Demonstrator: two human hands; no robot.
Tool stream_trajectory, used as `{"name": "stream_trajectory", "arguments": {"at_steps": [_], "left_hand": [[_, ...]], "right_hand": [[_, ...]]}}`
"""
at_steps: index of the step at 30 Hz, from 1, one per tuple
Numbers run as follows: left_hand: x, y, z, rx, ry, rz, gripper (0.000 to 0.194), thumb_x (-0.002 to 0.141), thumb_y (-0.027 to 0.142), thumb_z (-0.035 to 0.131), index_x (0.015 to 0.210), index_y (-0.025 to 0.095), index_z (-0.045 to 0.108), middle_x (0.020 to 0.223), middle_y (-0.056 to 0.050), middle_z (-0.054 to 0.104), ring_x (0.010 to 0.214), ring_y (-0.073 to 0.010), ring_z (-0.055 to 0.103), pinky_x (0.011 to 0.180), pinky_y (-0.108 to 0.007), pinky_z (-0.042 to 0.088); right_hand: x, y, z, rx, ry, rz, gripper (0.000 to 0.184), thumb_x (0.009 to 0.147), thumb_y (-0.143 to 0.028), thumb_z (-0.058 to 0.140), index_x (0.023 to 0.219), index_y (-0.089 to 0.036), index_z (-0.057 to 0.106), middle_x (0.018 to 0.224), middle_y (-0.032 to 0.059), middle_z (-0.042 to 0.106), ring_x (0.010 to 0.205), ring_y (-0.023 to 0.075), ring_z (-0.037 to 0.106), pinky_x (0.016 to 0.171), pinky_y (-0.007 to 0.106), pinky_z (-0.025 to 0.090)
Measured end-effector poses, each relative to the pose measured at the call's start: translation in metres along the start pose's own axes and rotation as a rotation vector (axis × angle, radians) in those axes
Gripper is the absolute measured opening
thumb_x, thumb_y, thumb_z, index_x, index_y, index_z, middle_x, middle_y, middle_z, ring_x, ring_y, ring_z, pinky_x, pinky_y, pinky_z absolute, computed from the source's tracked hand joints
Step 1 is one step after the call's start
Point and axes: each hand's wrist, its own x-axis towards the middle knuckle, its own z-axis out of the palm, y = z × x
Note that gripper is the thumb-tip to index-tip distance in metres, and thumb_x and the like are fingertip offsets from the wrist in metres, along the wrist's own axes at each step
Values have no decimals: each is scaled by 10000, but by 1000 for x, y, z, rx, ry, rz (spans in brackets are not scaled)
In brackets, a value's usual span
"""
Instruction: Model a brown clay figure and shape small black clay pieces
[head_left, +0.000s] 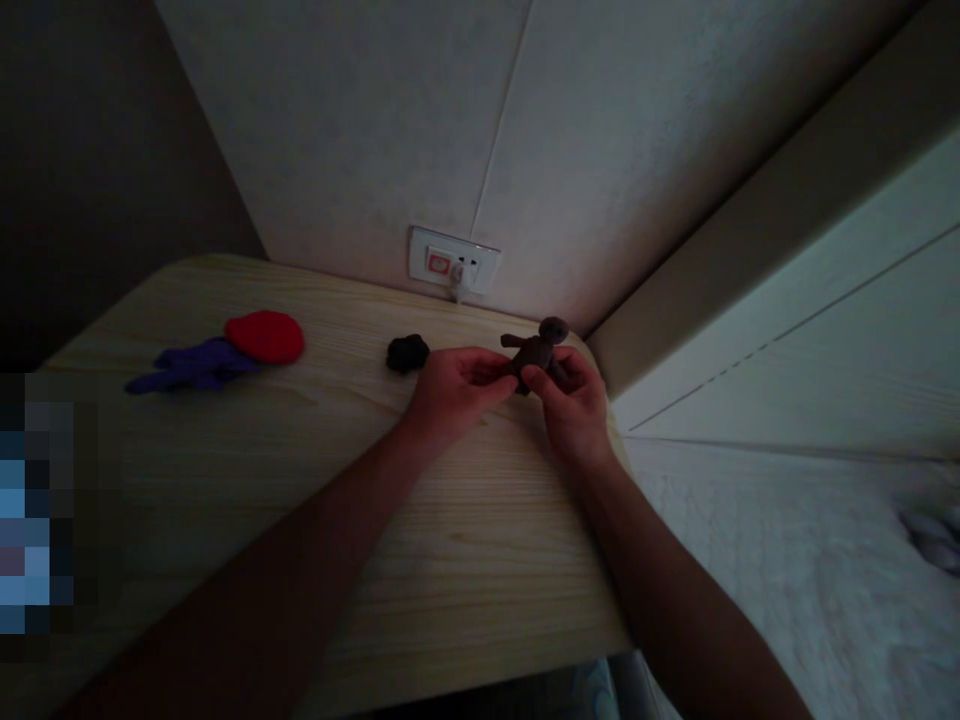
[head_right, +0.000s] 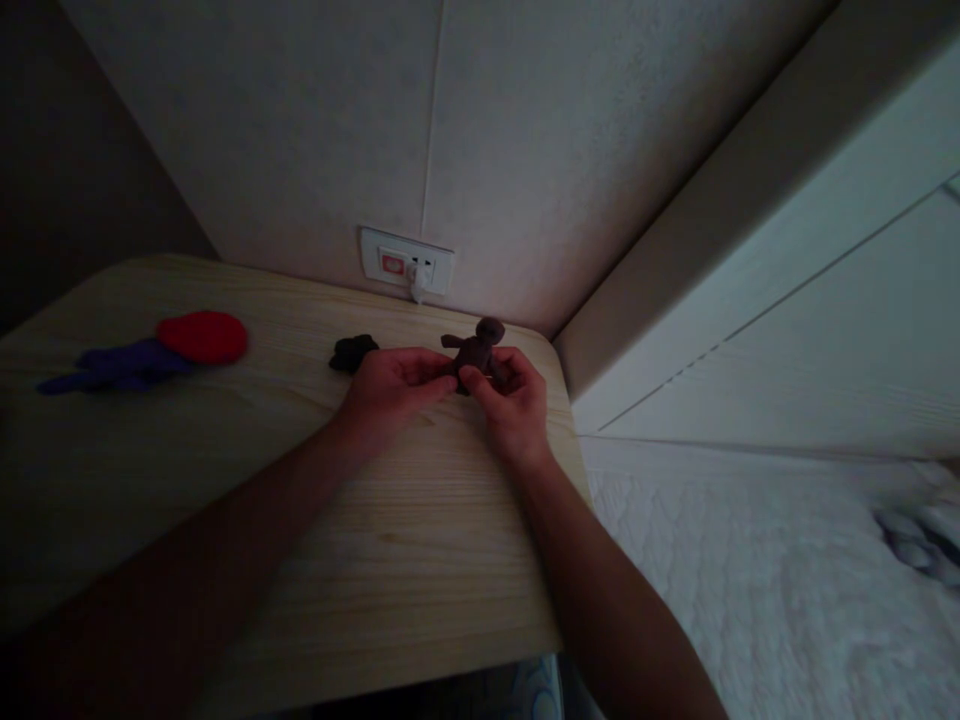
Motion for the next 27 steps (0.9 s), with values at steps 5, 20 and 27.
{"name": "stream_trajectory", "arguments": {"at_steps": [5,20,27], "left_hand": [[0,-4,-1,23,13,33,175,667,231,854,816,149,811,804,-67,808,718,-178,738,708,-300,572],[2,0,-2,40,-57,-32,144,710,289,803,755,157,766,697,-31,736,615,-132,627,637,-280,501],[6,-6,-3,-200,-65,-146,275,704,391,816,768,133,745,759,-56,724,672,-152,633,670,-307,512]], "right_hand": [[-1,0,1,32,-18,15,283,751,-364,892,878,-234,675,831,-11,716,736,139,642,716,293,547],[0,1,-2,86,-23,77,281,748,-391,903,892,-239,715,819,-18,722,711,130,623,692,283,521],[1,-8,0,167,-52,203,309,718,-454,906,878,-239,753,863,6,730,763,148,630,733,292,533]]}}
